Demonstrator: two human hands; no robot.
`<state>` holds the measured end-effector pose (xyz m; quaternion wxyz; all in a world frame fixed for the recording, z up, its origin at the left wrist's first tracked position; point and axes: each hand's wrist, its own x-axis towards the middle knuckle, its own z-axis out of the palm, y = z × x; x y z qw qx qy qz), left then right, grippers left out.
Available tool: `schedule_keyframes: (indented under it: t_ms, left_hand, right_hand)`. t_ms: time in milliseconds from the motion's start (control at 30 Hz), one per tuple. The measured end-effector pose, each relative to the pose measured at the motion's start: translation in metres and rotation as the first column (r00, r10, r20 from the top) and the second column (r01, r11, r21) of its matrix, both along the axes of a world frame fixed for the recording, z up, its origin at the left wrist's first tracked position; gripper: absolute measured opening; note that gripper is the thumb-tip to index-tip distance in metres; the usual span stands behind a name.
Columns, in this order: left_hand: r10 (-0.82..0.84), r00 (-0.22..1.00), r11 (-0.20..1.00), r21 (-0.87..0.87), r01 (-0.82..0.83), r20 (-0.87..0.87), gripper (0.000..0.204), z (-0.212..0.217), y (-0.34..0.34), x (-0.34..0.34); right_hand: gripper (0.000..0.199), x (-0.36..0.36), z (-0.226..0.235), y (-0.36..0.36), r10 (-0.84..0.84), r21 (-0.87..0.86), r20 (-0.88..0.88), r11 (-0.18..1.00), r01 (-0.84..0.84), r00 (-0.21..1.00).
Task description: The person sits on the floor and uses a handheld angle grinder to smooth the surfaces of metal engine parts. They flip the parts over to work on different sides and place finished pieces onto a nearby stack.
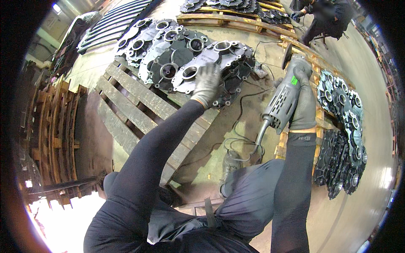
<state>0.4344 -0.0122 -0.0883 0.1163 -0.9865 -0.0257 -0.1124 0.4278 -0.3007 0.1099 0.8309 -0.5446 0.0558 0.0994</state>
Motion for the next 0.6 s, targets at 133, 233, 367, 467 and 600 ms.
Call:
schedule_keyframes:
  t_ms: [133, 233, 367, 467, 600]
  left_hand:
    - [-0.607, 0.790, 0.772, -0.169, 0.612, 0.086, 0.052, -0.027, -0.061, -0.002]
    - [-0.623, 0.774, 0.782, -0.087, 0.617, -0.113, 0.048, -0.059, -0.073, 0.003]
    - [-0.608, 0.750, 0.771, 0.030, 0.636, -0.261, 0.049, -0.089, -0.059, 0.020]
    - [-0.660, 0.745, 0.745, 0.040, 0.666, -0.102, 0.050, -0.102, -0.051, 0.017]
    - [-0.656, 0.730, 0.750, -0.054, 0.660, -0.189, 0.059, -0.087, -0.031, 0.010]
  right_hand:
    - [0.055, 0.012, -0.008, -0.009, -0.059, -0.041, 0.020, 0.997, 0.060, 0.998]
    - [0.054, -0.002, -0.001, 0.006, -0.001, 0.025, -0.007, 1.000, 0.001, 1.000]
    - [0.046, -0.008, 0.001, 0.013, -0.056, -0.046, -0.054, 0.997, 0.053, 0.997]
    - [0.046, -0.009, 0.007, 0.015, -0.054, -0.073, -0.052, 0.996, 0.050, 0.997]
    - [0.045, -0.005, 0.002, 0.011, 0.013, -0.018, -0.097, 1.000, -0.015, 0.995]
